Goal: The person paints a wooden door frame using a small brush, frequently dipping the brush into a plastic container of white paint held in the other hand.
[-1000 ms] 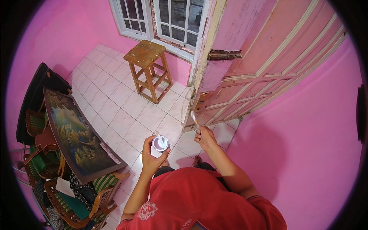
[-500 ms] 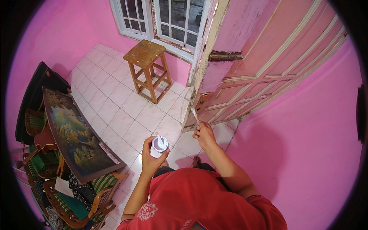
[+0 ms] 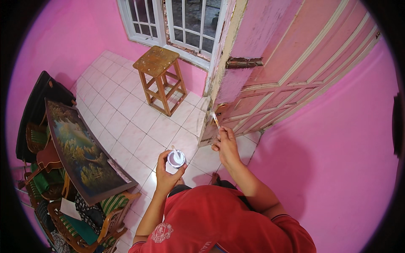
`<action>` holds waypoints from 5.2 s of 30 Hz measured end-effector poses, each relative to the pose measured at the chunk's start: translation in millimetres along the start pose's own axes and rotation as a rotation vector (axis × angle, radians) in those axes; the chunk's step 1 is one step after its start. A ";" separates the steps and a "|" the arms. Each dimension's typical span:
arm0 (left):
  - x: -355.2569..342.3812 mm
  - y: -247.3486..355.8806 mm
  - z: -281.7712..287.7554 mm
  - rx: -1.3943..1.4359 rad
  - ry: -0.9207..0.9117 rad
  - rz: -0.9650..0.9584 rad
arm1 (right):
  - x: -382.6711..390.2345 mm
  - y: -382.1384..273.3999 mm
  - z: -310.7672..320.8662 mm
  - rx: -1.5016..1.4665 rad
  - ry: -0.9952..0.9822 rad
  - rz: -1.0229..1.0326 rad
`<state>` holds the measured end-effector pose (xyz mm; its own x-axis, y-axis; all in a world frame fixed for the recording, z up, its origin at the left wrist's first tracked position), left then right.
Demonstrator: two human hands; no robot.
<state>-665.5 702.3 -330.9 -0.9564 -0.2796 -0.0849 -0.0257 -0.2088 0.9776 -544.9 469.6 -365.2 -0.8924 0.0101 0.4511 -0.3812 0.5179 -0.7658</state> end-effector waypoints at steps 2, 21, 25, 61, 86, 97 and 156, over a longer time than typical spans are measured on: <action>-0.6 2.6 -0.5 -0.006 0.002 -0.003 | 4.0 -8.3 -3.5 0.017 -0.007 0.023; 0.6 1.8 -4.6 -0.016 -0.028 -0.006 | 50.8 -66.9 -26.6 0.018 -0.122 0.112; 1.4 2.5 -3.5 -0.027 -0.020 0.009 | 70.2 -71.6 -3.6 0.026 -0.077 0.085; 7.7 19.9 -24.5 -0.053 0.069 0.007 | -90.5 -8.5 104.4 0.487 0.070 0.051; -1.1 17.1 -27.9 -0.010 -0.039 0.004 | 13.3 -127.8 56.7 0.469 0.069 0.270; -1.9 15.2 -24.6 0.006 -0.043 0.002 | -30.9 -63.2 75.5 1.446 0.021 0.756; 4.6 19.0 -14.1 0.021 0.036 -0.011 | 51.3 -164.7 -29.6 1.474 -0.008 1.068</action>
<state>-666.2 683.8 -315.4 -0.9450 -0.3108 -0.1017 -0.0423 -0.1924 0.9804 -520.7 410.2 -202.4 -0.8685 -0.2125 -0.4478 0.4167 -0.8023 -0.4275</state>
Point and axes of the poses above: each hand's wrist, its own x-axis away from the middle knuckle, its own z-axis out of the back of the hand, y = z × x, the point moved 10 cm from there along -x, towards the middle knuckle
